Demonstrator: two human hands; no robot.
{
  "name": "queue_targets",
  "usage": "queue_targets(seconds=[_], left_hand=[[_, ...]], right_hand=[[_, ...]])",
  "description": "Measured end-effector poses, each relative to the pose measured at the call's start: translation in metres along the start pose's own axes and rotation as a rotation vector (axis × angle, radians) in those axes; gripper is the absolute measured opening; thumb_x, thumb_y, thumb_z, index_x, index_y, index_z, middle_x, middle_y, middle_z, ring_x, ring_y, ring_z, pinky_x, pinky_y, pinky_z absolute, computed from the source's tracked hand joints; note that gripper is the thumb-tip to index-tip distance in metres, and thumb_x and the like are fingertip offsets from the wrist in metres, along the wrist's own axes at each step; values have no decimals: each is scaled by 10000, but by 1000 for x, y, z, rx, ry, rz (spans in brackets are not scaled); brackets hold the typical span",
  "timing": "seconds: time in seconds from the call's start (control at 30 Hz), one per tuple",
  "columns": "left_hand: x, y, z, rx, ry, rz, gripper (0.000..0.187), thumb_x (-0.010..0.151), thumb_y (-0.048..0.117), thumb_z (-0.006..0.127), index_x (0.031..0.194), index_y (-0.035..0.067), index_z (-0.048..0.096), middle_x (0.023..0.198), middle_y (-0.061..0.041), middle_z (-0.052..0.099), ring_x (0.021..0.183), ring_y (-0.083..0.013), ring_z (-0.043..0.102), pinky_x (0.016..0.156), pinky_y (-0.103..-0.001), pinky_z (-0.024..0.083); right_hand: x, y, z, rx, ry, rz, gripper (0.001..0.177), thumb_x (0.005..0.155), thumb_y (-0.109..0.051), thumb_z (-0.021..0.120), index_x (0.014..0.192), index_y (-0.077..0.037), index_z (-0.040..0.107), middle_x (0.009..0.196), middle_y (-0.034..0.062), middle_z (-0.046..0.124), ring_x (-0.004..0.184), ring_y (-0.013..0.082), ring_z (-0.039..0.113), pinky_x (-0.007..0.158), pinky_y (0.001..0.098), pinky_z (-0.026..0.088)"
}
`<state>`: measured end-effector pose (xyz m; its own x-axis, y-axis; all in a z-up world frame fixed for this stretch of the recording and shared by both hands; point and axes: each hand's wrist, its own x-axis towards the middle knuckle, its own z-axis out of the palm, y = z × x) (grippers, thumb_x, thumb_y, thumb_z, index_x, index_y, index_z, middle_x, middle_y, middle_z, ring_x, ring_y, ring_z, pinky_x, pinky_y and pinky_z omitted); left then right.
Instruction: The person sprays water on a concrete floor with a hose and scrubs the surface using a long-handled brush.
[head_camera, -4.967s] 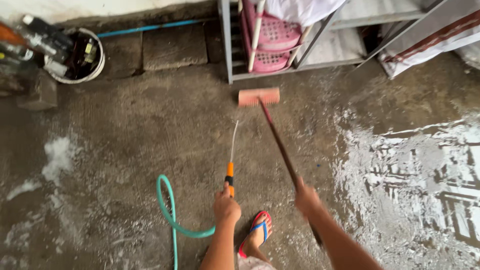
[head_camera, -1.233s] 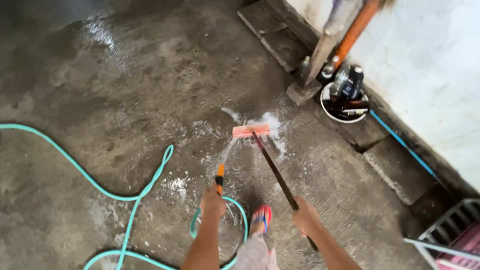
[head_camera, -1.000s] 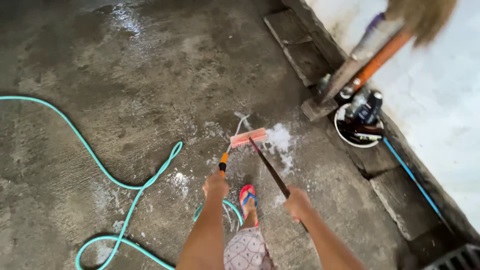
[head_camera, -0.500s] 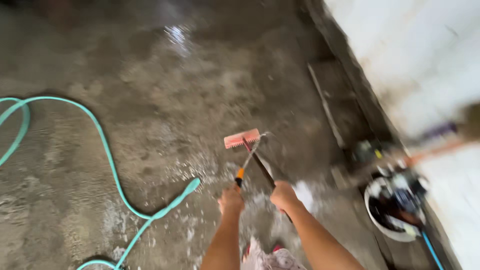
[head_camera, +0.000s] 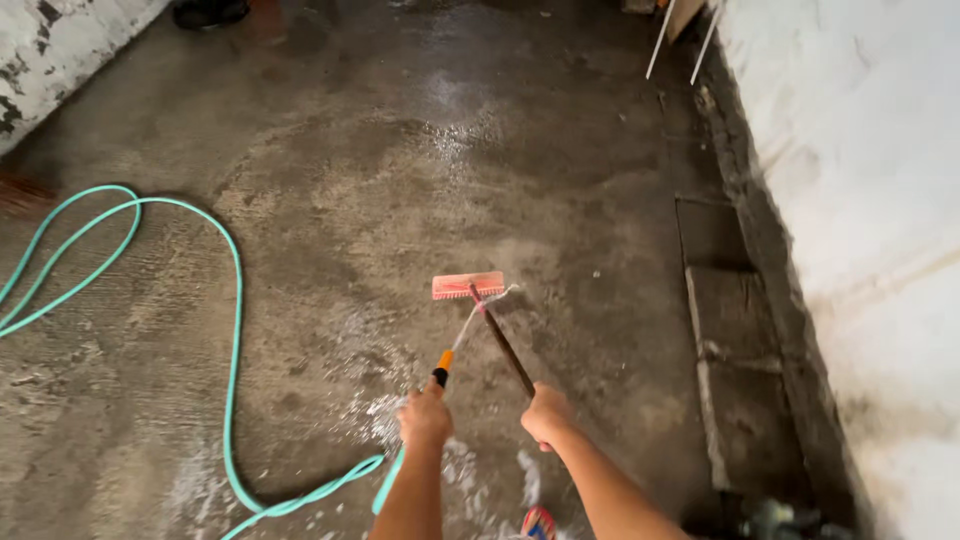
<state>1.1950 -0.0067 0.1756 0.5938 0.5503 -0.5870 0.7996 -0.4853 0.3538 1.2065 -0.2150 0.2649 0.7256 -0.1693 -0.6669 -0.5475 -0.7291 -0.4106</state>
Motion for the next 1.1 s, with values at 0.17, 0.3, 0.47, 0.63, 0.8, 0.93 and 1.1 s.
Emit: queue_targets(seconds=[0.17,0.3,0.47,0.63,0.8,0.93,1.1], left_hand=[[67,95,-12,23,80,99,397,1093,450,466,1453,288,507,1419,-103,553,1348,-391,500,1049,-500,506],[102,191,-49,171,-25,157,528,1024,225,522,1494,452,445,1513,20,467,1375,-378,470,1057,-480,527],[199,281,-83,174,-60,123,492,1067,259,483,1505,475,427,1516,22,461,1418,-344,435,1090,-485,496],[298,389,-134,255,-125,95,633,1037,226,543,1560,495,308,1573,31,391,1432,-340,418,1093,-454,513],[393,493,-163,214,-76,164,527,1060,281,493,1541,453,363,1544,-2,434,1403,-362,442,1073,-476,518],[480,559,-165,77,7,90,457,1061,387,515,1509,331,440,1468,-32,538,1398,-319,473,1065,-476,523],[586,630,-171,198,10,125,557,1009,205,532,1526,380,415,1501,-32,483,1364,-352,485,1077,-435,505]], right_hand=[[73,-64,-54,-10,-5,-72,434,889,-26,567,1312,-117,594,993,145,717,669,302,759,459,398,573],[156,-112,-81,37,-15,-87,566,893,-23,546,1449,-117,503,999,210,788,631,284,729,477,377,568],[279,-165,-97,47,28,-84,583,896,-31,569,1469,-74,468,1140,151,674,545,264,712,460,402,592],[384,-263,-152,111,52,12,685,876,19,536,1540,-119,438,907,143,727,511,294,687,469,407,569],[464,-337,-191,206,65,17,707,867,16,541,1549,-129,427,762,230,724,488,283,641,461,414,545],[550,-399,-218,162,85,-10,706,844,30,514,1531,-125,461,701,171,698,486,280,661,455,416,555],[679,-484,-259,37,-29,-68,742,870,18,534,1585,-103,380,813,306,746,509,324,672,464,419,537]])
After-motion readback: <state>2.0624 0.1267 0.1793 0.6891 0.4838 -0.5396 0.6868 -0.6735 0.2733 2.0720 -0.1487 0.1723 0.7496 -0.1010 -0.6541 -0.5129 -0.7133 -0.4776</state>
